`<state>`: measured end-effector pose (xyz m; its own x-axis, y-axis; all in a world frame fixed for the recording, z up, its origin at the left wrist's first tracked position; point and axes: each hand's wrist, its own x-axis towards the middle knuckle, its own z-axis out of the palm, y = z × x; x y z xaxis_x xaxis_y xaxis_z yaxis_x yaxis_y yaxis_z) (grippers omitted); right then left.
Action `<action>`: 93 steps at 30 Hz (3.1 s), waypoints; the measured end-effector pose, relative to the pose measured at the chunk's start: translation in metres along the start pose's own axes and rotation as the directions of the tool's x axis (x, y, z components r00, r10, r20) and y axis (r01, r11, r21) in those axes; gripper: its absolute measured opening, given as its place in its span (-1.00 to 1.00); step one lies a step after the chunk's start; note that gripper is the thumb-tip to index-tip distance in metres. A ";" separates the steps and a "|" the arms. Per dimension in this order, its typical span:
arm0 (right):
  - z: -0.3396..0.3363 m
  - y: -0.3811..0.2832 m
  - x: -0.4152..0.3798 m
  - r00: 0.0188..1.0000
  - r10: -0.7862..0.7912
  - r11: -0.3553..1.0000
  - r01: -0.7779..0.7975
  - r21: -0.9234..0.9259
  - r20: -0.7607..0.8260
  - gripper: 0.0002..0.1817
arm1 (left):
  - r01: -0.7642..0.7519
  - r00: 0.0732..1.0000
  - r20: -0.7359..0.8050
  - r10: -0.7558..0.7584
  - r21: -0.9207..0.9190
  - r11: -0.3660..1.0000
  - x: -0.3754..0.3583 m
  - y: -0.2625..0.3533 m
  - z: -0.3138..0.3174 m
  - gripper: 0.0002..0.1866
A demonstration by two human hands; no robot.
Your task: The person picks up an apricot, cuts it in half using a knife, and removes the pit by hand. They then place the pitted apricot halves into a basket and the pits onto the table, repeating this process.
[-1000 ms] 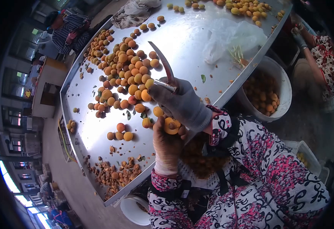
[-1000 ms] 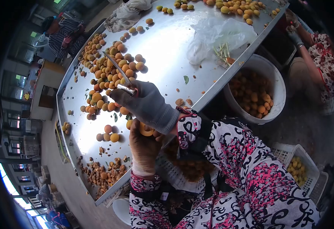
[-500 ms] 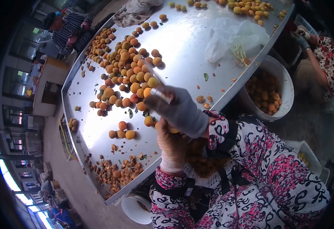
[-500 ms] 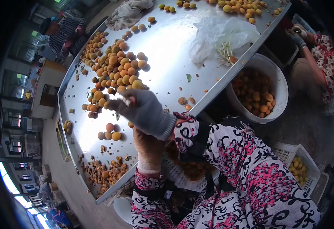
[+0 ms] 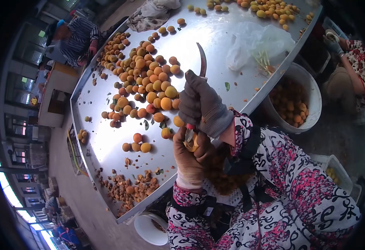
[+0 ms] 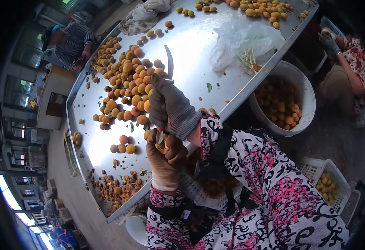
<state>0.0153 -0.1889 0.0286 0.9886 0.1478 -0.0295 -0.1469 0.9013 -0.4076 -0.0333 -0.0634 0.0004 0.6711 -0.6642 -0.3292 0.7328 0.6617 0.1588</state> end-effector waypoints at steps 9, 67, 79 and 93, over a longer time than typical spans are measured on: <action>0.006 0.009 -0.017 0.983 0.104 -0.264 0.171 -0.949 0.149 -0.63 | -0.339 0.903 -0.130 0.409 0.369 0.866 0.003 0.021 -0.009 -0.57; -0.003 0.010 -0.019 0.933 0.306 0.326 -0.289 -0.900 -0.189 -0.59 | -0.225 0.853 0.244 0.461 0.970 -0.097 -0.037 0.041 0.016 -0.63; 0.002 -0.006 -0.050 0.959 0.266 -0.223 0.161 -0.961 0.099 -0.63 | -0.290 0.893 0.121 0.433 0.891 0.349 -0.046 0.064 0.000 -0.53; 0.000 -0.001 -0.057 0.932 0.356 -0.178 0.130 -0.975 0.059 -0.61 | -0.220 0.907 0.080 0.413 0.927 0.304 -0.054 0.073 -0.006 -0.51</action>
<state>-0.0407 -0.1983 0.0303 0.8675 0.4831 -0.1188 0.1875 -0.5388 -0.8213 -0.0165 0.0229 0.0246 0.9205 -0.3571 -0.1585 0.1789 0.0247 0.9836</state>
